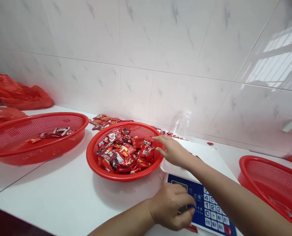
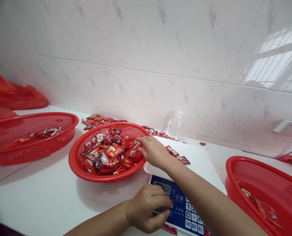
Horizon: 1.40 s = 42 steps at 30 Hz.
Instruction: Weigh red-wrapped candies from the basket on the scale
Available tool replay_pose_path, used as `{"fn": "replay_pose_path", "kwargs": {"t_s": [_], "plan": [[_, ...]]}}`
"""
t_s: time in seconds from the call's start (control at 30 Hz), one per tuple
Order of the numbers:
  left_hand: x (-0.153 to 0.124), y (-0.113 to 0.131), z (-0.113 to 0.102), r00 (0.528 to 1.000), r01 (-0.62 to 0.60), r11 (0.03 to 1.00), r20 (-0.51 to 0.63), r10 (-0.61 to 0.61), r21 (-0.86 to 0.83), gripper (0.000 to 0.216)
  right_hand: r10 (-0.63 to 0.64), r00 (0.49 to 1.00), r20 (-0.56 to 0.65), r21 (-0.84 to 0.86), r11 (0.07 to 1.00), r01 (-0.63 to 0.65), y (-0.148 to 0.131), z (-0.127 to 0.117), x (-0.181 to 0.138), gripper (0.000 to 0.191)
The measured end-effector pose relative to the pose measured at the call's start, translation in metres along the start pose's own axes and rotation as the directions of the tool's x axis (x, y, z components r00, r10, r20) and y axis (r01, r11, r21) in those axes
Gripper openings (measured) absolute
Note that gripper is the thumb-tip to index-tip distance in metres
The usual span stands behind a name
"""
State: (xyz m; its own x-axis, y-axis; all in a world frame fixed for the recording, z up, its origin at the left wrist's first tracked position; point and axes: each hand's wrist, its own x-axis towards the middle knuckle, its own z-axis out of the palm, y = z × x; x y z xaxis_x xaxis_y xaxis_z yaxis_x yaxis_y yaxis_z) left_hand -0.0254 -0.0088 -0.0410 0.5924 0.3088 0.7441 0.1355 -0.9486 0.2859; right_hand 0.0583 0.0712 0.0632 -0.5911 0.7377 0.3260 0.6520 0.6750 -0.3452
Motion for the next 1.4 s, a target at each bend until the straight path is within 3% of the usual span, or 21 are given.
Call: {"fn": "replay_pose_path", "kwargs": {"t_s": [0.17, 0.3, 0.4, 0.47, 0.7, 0.9, 1.1, 1.23, 1.4], "plan": [[-0.006, -0.001, 0.007, 0.992, -0.067, 0.996, 0.114, 0.061, 0.052, 0.021, -0.125, 0.934, 0.334, -0.015, 0.99, 0.138, -0.027, 0.026, 0.025, 0.046], [-0.01, -0.005, 0.011, 0.99, -0.07, 0.996, 0.128, 0.062, 0.06, 0.021, -0.066, 0.868, 0.492, -0.025, 0.996, 0.09, -0.037, 0.05, 0.041, 0.066], [-0.01, -0.006, 0.014, 0.991, -0.064, 0.996, 0.118, 0.057, 0.057, 0.021, 0.003, 0.837, 0.548, -0.057, 0.998, 0.033, -0.035, 0.06, 0.048, 0.08], [-0.009, -0.005, 0.015, 0.989, -0.062, 0.996, 0.136, 0.053, 0.065, 0.02, 0.035, 0.838, 0.544, -0.073, 0.997, 0.006, -0.031, 0.063, 0.051, 0.079], [-0.006, 0.001, 0.014, 0.993, -0.089, 0.994, 0.088, 0.084, 0.056, 0.016, 0.122, 0.905, 0.408, -0.088, 0.992, -0.094, -0.016, 0.067, 0.048, 0.038], [-0.01, -0.001, 0.017, 0.994, -0.02, 0.999, 0.11, 0.016, 0.038, 0.017, 0.041, 0.89, 0.455, 0.071, 0.994, -0.082, -0.012, 0.07, 0.048, 0.039], [-0.009, -0.001, 0.015, 0.996, -0.024, 1.0, 0.087, 0.023, 0.01, 0.014, -0.117, 0.88, 0.46, 0.275, 0.961, -0.016, -0.037, 0.07, 0.05, 0.032], [-0.008, -0.003, 0.012, 0.995, -0.049, 0.999, 0.081, 0.049, -0.006, 0.01, -0.155, 0.855, 0.495, 0.297, 0.955, 0.001, -0.05, 0.071, 0.054, 0.027], [-0.003, 0.0, 0.009, 0.996, -0.067, 0.997, 0.052, 0.069, -0.039, 0.012, -0.08, 0.92, 0.384, 0.319, 0.947, -0.05, -0.042, 0.069, 0.051, 0.017]]}}
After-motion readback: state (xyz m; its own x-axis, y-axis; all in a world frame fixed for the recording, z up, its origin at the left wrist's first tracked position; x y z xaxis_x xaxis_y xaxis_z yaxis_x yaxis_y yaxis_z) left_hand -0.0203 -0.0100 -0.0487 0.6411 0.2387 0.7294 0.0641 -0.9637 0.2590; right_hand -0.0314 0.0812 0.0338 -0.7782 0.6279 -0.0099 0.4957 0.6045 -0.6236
